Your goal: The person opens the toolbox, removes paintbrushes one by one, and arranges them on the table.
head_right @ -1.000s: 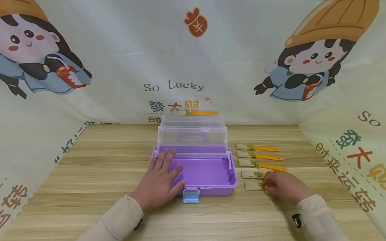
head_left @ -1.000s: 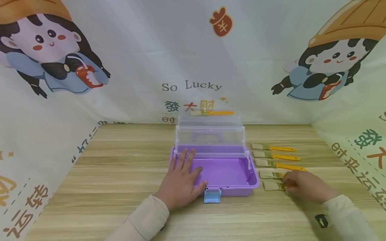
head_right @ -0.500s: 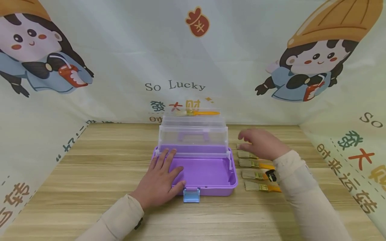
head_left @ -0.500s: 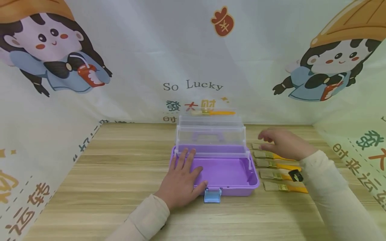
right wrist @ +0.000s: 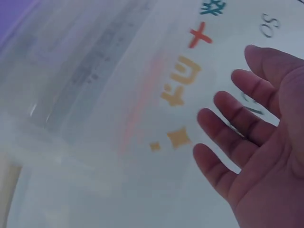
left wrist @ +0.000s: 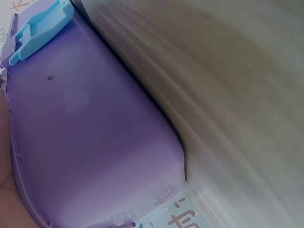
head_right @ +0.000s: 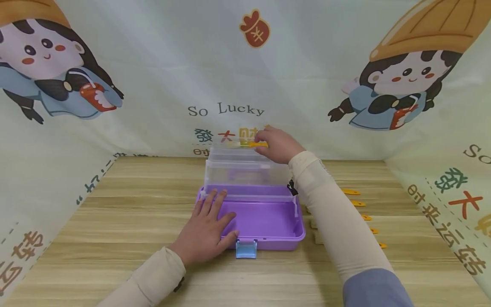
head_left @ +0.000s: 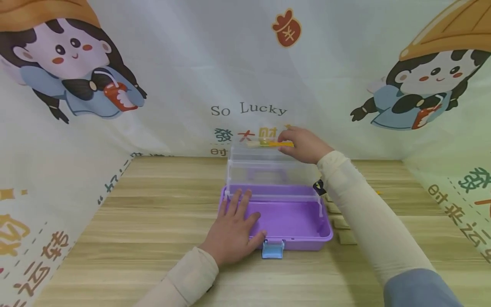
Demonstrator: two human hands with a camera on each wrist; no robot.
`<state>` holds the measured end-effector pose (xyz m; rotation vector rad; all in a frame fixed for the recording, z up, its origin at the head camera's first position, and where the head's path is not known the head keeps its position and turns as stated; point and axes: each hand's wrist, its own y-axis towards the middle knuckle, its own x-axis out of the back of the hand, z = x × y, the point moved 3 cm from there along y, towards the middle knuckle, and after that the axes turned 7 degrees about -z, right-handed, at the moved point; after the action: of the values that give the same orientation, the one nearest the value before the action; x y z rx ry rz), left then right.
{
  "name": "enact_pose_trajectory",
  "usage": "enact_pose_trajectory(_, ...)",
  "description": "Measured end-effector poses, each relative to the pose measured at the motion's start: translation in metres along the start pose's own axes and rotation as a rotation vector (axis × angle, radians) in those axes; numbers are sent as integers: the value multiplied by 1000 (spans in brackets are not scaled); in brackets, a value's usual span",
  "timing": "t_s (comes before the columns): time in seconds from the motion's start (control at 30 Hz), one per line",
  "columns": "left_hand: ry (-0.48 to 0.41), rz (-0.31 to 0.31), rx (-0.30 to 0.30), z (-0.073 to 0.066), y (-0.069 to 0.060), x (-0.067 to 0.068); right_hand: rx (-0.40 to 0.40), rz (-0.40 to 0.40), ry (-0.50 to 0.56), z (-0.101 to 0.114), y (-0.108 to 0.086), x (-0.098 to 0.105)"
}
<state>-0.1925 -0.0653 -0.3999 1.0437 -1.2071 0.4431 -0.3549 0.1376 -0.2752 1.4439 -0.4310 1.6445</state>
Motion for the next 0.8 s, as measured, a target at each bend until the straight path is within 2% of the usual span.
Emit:
enact_pose_trajectory(0.2, 1, -19, -5, 0, -2, 0, 11, 1, -28, -6, 30, -22)
enact_pose_trajectory(0.33, 7, -24, -9, 1, -1, -1, -6, 30, -33, -14, 43, -36)
enact_pose_trajectory(0.6, 19, 21, 2, 0, 3, -1, -112, 50, -2, -27, 46, -54)
enact_pose_trajectory(0.8, 15, 26, 4, 0, 3, 0, -185, 34, -63, -24, 44, -61)
